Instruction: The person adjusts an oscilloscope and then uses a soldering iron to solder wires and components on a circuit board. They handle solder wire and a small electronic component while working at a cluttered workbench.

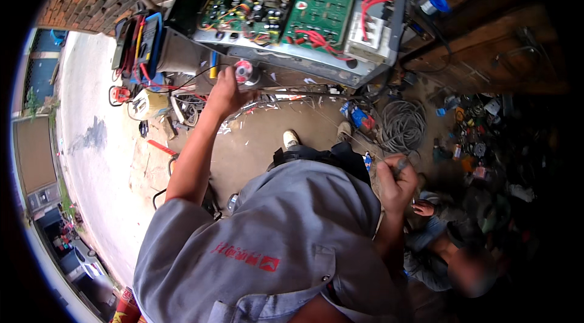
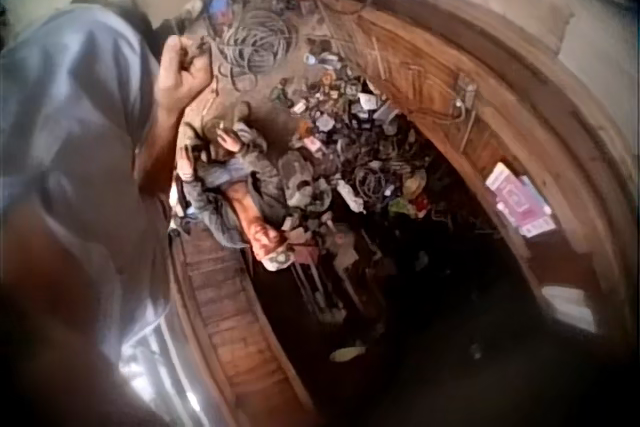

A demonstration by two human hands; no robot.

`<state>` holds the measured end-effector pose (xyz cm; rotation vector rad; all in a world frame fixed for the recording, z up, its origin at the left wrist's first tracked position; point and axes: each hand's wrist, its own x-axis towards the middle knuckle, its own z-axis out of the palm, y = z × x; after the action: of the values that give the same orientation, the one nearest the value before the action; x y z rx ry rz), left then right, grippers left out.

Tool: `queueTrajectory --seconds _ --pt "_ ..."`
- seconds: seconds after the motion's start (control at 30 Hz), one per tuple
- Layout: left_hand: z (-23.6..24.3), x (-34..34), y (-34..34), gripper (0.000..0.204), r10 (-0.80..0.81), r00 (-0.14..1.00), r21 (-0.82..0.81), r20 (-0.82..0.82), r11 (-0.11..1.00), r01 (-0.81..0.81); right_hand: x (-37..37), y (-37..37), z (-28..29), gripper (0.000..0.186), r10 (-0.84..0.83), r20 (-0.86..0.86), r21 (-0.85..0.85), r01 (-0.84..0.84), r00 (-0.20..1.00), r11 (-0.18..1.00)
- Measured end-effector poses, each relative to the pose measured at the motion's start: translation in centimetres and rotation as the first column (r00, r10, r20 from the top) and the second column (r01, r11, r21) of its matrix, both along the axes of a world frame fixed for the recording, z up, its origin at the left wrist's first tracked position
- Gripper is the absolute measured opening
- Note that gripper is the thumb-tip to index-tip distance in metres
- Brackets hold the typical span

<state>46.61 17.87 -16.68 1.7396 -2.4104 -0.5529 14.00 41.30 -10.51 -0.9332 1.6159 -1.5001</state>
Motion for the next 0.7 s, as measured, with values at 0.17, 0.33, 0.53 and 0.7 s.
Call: queueTrajectory --seconds 0.17,0.33,0.53,0.7 --pt "6.4 -5.6 5.9 0.025 0.091 0.894 0.5 -0.438 0.852 0.158 -1.0 -1.2 0.2 0.009 0.117 0.118 -0.017 -0.116 0.986 0.993" --pt "10.1 -12.3 9.1 0.013 0.048 0.816 0.43 -0.576 0.867 0.253 -2.1 -2.8 0.8 0.009 0.16 0.124 -0.072 -0.152 0.979 0.986" --pt "12.2 -15.7 10.6 0.016 0.232 0.669 0.541 -0.706 0.787 0.298 -3.2 -3.5 0.7 0.009 0.26 0.117 -0.134 -0.244 0.959 0.96" --pt "12.0 -16.8 11.8 0.018 0.316 0.538 0.544 -0.781 0.768 0.338 -4.0 -4.2 0.2 0.008 0.305 0.113 -0.133 -0.29 0.946 0.948"
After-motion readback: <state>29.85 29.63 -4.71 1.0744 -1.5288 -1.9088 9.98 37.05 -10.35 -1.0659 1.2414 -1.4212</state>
